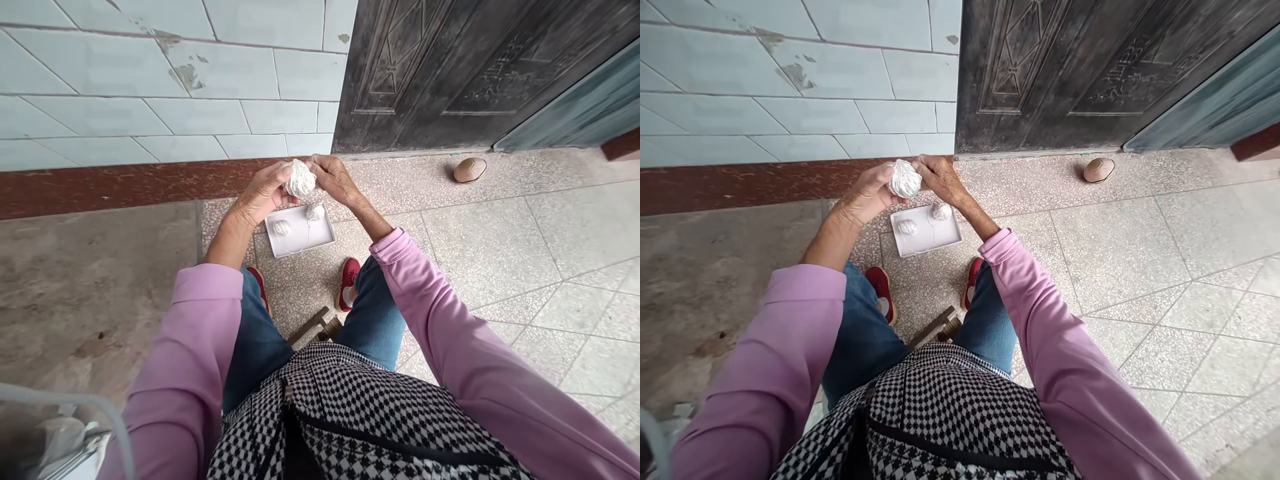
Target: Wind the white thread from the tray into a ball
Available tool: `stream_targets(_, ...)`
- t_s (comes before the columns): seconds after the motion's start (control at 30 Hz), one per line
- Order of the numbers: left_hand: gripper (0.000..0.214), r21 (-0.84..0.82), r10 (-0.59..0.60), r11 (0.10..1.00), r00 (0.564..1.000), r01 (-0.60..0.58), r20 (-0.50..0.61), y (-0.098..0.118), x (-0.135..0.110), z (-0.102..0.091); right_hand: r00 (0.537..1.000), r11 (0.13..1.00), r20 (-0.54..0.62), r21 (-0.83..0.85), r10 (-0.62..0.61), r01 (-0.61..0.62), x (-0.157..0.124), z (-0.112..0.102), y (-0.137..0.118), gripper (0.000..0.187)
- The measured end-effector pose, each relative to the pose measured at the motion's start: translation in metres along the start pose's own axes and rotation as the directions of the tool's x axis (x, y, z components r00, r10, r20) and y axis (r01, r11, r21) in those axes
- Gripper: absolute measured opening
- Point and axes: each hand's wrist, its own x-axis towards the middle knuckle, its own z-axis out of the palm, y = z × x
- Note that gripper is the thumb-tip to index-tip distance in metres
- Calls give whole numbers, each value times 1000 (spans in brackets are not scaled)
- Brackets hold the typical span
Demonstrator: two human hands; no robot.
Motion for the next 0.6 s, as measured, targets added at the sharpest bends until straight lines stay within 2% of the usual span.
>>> stream_targets(0.2, 62, -51, 69, 996, 984, -78, -165, 5, 1, -8, 988, 971, 151, -239, 21, 16, -5, 13, 4, 38)
stream_targets(0.3, 60, -20, 65, 997, 950, -75, -305, 1, 7, -17, 971, 964, 237, -259, -1, 64, -8, 24, 4, 36)
stream_targets(0.37, 58, 66, 57, 997, 923, -34, -381, -1, 11, -21, 962, 967, 273, -239, -20, 88, -10, 29, 1, 35)
stream_targets(0.5, 50, 400, 150, 916, 896, 33, -418, 1, 11, -20, 974, 981, 227, -186, -7, 51, -11, 28, -12, 38)
stream_targets(0.6, 42, 479, 125, 875, 928, 64, -352, 10, 0, -14, 992, 994, 122, -110, 14, -1, -9, 21, -21, 47)
